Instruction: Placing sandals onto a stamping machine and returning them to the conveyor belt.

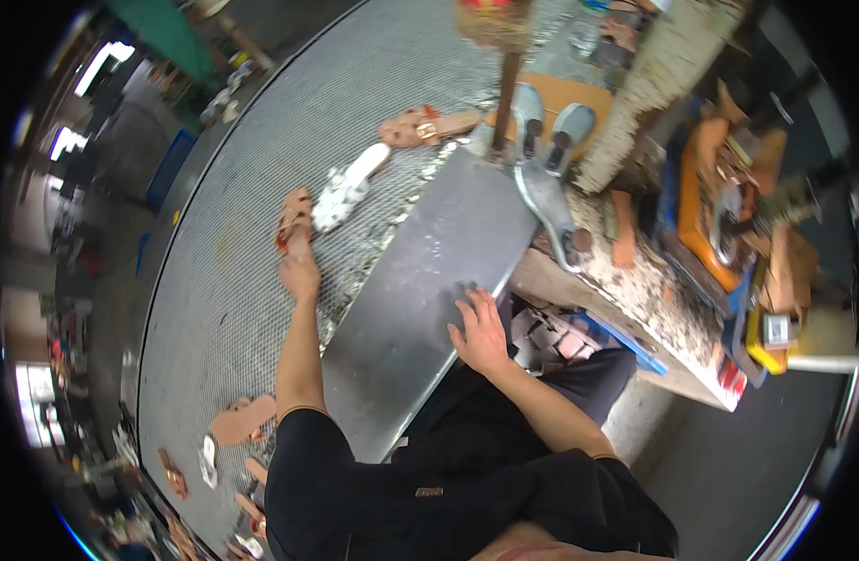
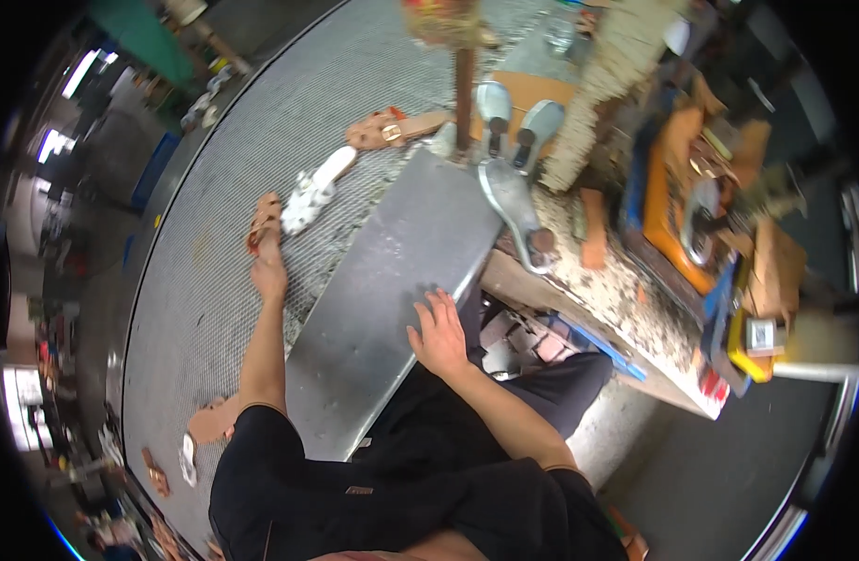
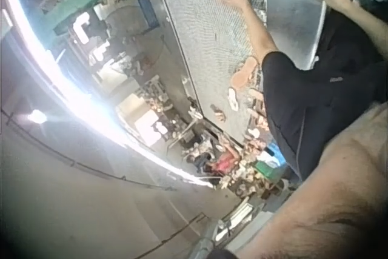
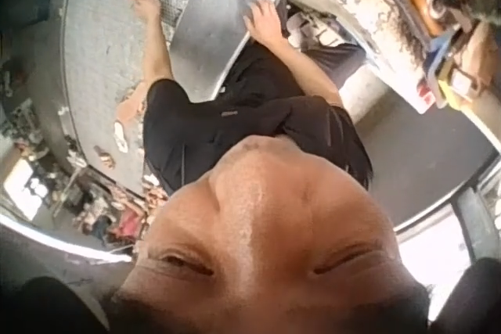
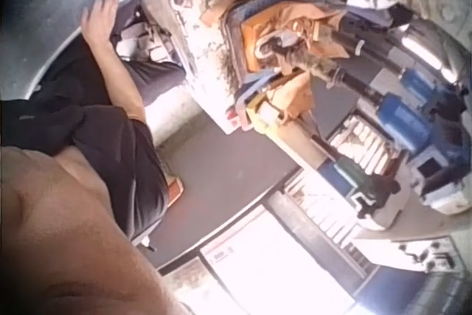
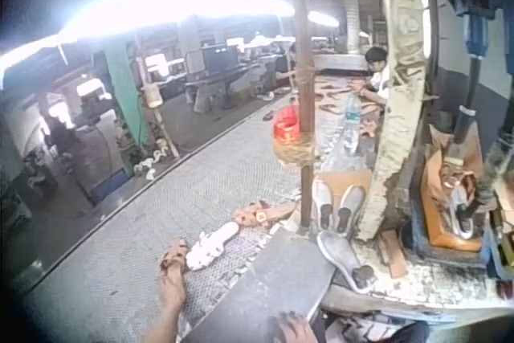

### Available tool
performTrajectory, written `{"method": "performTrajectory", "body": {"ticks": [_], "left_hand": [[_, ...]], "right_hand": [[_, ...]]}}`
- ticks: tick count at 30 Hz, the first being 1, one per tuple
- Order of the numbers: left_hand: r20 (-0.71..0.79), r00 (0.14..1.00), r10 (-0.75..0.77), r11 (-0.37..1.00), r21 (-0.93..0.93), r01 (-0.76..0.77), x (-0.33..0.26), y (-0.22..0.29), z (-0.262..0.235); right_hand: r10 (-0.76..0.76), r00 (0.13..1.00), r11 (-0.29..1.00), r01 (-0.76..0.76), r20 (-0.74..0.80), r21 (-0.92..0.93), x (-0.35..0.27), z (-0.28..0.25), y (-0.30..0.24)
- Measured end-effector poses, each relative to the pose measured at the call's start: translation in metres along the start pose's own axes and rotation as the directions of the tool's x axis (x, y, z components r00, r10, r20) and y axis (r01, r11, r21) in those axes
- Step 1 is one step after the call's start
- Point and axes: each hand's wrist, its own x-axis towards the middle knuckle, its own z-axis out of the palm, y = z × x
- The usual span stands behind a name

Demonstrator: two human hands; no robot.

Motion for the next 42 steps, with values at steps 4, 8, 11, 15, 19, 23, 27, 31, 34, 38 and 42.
{"method": "performTrajectory", "body": {"ticks": [4,8,11,15,19,23,27,31,34,38,42], "left_hand": [[0.468,0.879,-0.095,0.882,-0.37,0.292,0.0,0.086,-0.027],[0.777,0.591,-0.216,0.62,-0.358,0.698,0.05,0.03,-0.052],[0.856,0.449,-0.256,0.303,-0.37,0.878,0.067,0.079,-0.045],[0.686,0.616,-0.388,0.351,-0.507,0.787,0.029,0.131,-0.096],[0.487,0.87,-0.078,0.074,-0.867,0.492,0.004,0.163,-0.153],[0.653,0.704,0.278,-0.279,-0.647,0.71,-0.039,0.228,-0.207],[0.687,0.562,0.46,-0.404,-0.402,0.822,-0.093,0.284,-0.235],[0.639,0.456,0.619,-0.419,-0.222,0.88,-0.146,0.342,-0.285],[0.612,0.381,0.693,-0.44,-0.06,0.896,-0.168,0.352,-0.311],[0.508,0.329,0.796,-0.438,0.108,0.892,-0.179,0.349,-0.343],[0.492,0.343,0.8,-0.474,0.169,0.864,-0.172,0.325,-0.35]], "right_hand": [[0.042,0.991,0.996,-0.052,-0.125,-0.079,-0.015,-0.074,0.024],[0.089,0.949,0.992,-0.111,-0.302,-0.057,-0.024,-0.15,0.035],[0.132,0.858,0.967,-0.222,-0.497,-0.126,-0.035,-0.21,0.057],[0.107,0.687,0.912,-0.356,-0.718,-0.204,-0.04,-0.272,0.078],[0.018,0.606,0.887,-0.377,-0.796,-0.267,-0.019,-0.318,0.1],[-0.068,0.512,0.811,-0.471,-0.856,-0.347,0.039,-0.36,0.129],[0.119,0.526,0.704,-0.643,-0.842,-0.302,0.085,-0.371,0.162],[0.132,0.492,0.694,-0.666,-0.86,-0.274,0.09,-0.364,0.186],[0.068,0.549,0.718,-0.606,-0.833,-0.341,0.066,-0.35,0.169],[0.137,0.692,0.824,-0.477,-0.709,-0.305,0.001,-0.279,0.093],[0.308,0.905,0.948,-0.32,-0.294,0.01,-0.026,-0.21,0.001]]}}
